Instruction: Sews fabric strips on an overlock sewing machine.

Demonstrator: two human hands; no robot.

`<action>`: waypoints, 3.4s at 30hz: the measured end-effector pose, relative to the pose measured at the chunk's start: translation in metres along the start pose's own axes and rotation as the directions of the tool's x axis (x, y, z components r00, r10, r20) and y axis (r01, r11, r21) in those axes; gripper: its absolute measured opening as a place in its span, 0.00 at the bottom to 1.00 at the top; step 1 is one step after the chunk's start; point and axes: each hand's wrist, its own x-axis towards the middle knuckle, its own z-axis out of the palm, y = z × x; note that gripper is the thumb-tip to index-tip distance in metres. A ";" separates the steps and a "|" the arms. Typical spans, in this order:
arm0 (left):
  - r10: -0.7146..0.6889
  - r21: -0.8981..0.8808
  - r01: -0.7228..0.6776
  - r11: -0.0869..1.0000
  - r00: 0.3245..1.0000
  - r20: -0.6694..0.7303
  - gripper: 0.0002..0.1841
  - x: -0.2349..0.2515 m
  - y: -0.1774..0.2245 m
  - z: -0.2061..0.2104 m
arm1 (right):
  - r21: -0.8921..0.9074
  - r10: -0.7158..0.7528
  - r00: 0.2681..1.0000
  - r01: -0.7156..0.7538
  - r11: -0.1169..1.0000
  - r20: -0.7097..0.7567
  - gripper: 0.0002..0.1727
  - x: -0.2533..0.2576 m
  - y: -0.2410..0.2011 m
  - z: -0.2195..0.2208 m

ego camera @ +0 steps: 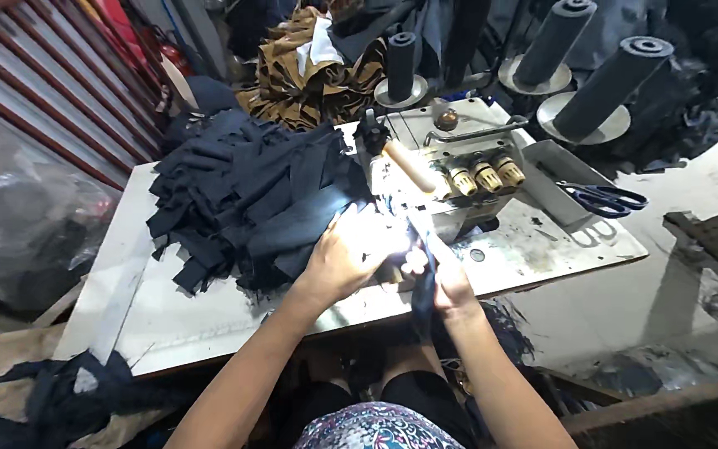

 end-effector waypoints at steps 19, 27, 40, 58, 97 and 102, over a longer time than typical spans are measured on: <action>0.243 0.119 -0.226 0.967 0.957 -0.157 0.16 -0.022 0.004 0.004 | 0.356 0.062 0.970 -0.145 0.923 0.236 0.14 -0.014 -0.005 -0.029; 0.140 0.140 -0.129 0.982 0.987 -0.075 0.23 -0.032 0.003 0.012 | 0.629 -0.007 0.977 -0.132 0.766 0.213 0.19 0.005 -0.010 -0.034; 0.033 0.023 -0.033 0.999 0.999 0.011 0.29 0.003 -0.013 -0.002 | 0.272 0.054 0.999 -0.052 0.961 0.000 0.20 0.003 -0.011 -0.010; 0.164 0.152 -0.131 0.980 0.959 -0.232 0.14 -0.023 0.000 -0.019 | 0.204 0.118 0.967 -0.166 0.965 0.225 0.17 -0.003 -0.005 -0.021; -0.111 0.212 0.194 0.958 0.931 -0.349 0.17 -0.028 -0.022 -0.084 | 0.090 0.032 0.930 -0.069 0.994 0.366 0.16 -0.019 -0.026 -0.008; 0.244 0.050 -0.240 0.970 0.960 -0.138 0.17 -0.029 -0.002 0.007 | 0.265 0.080 0.964 -0.149 0.953 0.255 0.15 -0.003 0.003 -0.029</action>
